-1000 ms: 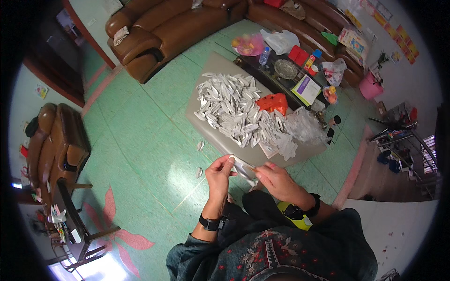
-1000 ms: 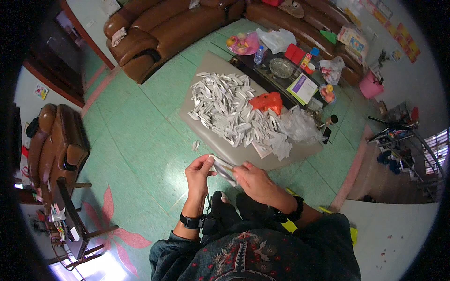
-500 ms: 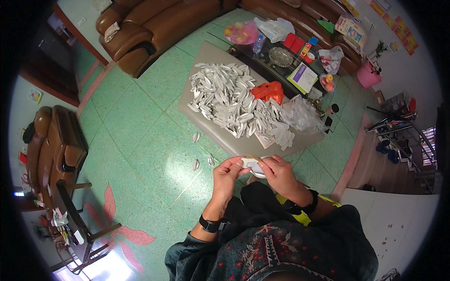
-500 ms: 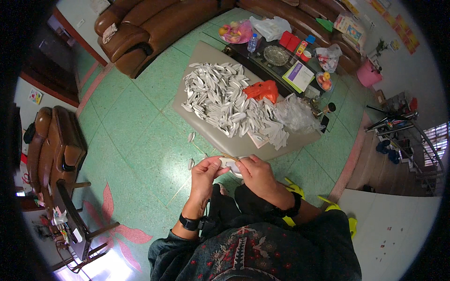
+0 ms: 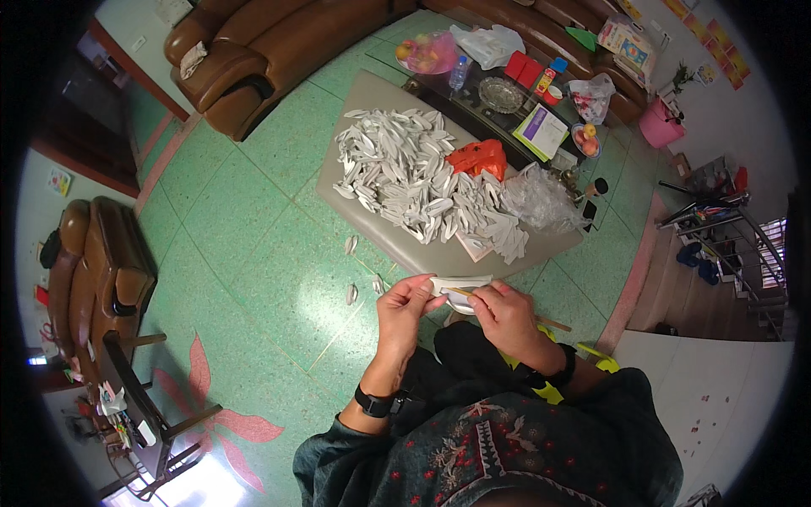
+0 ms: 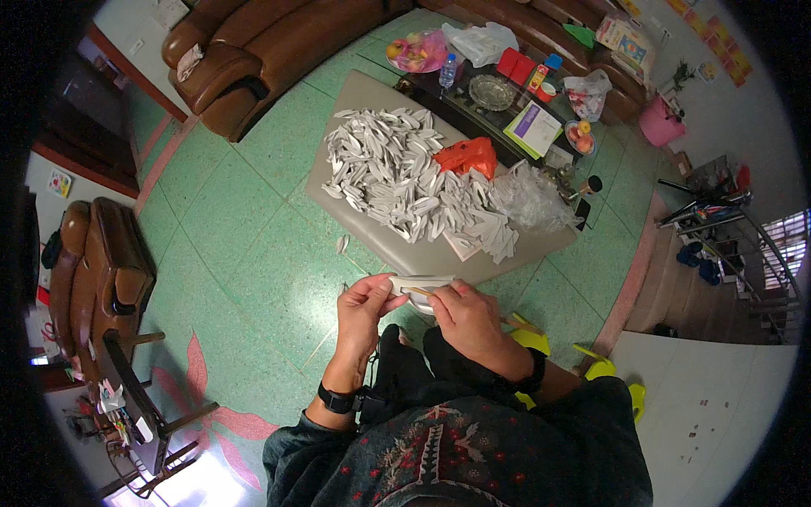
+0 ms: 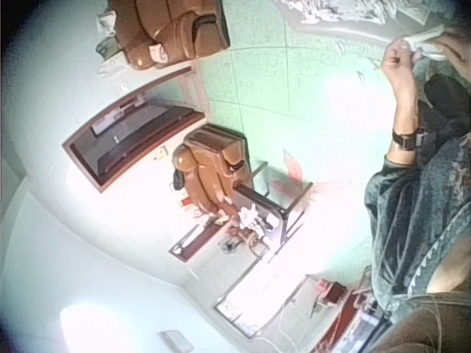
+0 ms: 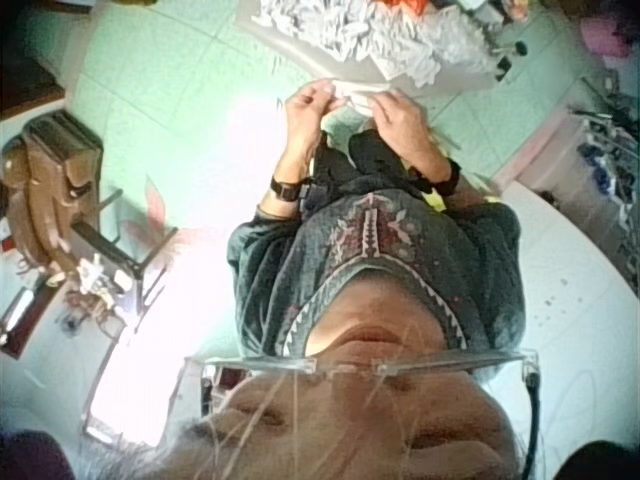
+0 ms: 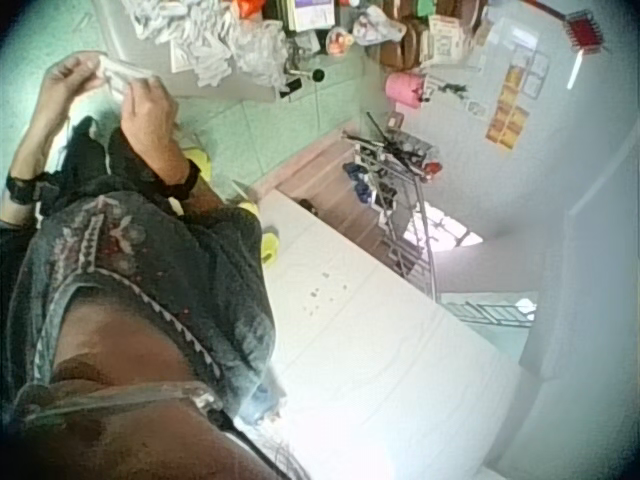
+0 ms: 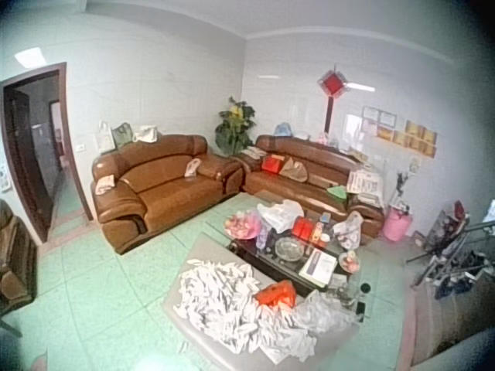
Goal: The person folds and connects white paper components by hand, using a small wooden stick to adjust the fit of one part inside another.
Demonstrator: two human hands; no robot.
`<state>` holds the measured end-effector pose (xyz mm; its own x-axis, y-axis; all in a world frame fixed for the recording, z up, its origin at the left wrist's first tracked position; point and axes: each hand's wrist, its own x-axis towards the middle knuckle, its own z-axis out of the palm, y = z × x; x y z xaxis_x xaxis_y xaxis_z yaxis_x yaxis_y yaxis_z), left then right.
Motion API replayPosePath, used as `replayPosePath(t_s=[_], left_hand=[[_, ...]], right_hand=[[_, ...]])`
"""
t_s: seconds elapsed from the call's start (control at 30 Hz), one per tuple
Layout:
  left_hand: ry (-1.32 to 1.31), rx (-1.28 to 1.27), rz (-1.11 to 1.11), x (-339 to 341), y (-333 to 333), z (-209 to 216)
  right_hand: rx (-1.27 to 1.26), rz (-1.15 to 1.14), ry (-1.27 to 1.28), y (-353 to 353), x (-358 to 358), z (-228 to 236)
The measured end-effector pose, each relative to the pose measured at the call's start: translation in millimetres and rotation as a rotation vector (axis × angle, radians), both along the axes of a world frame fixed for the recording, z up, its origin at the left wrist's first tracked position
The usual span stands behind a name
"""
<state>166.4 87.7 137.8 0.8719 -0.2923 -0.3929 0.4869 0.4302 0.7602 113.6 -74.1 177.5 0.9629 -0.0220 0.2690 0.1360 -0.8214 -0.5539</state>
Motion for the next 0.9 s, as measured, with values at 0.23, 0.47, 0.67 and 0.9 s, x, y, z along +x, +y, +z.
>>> replayPosePath(t_s=[0.23,0.47,0.67,0.9], left_hand=[[-0.034,0.06,-0.048,-1,4,4],[-0.094,0.148,0.034,-9,3,5],[-0.119,0.191,0.029,-3,10,4],[-0.262,0.337,0.078,-9,3,-1]], right_hand=[[0.038,0.057,0.047,3,-1,-14],[0.274,-0.078,-0.036,21,4,-19],[0.037,0.013,-0.099,20,9,-18],[0.744,-0.144,0.311,20,12,-36]])
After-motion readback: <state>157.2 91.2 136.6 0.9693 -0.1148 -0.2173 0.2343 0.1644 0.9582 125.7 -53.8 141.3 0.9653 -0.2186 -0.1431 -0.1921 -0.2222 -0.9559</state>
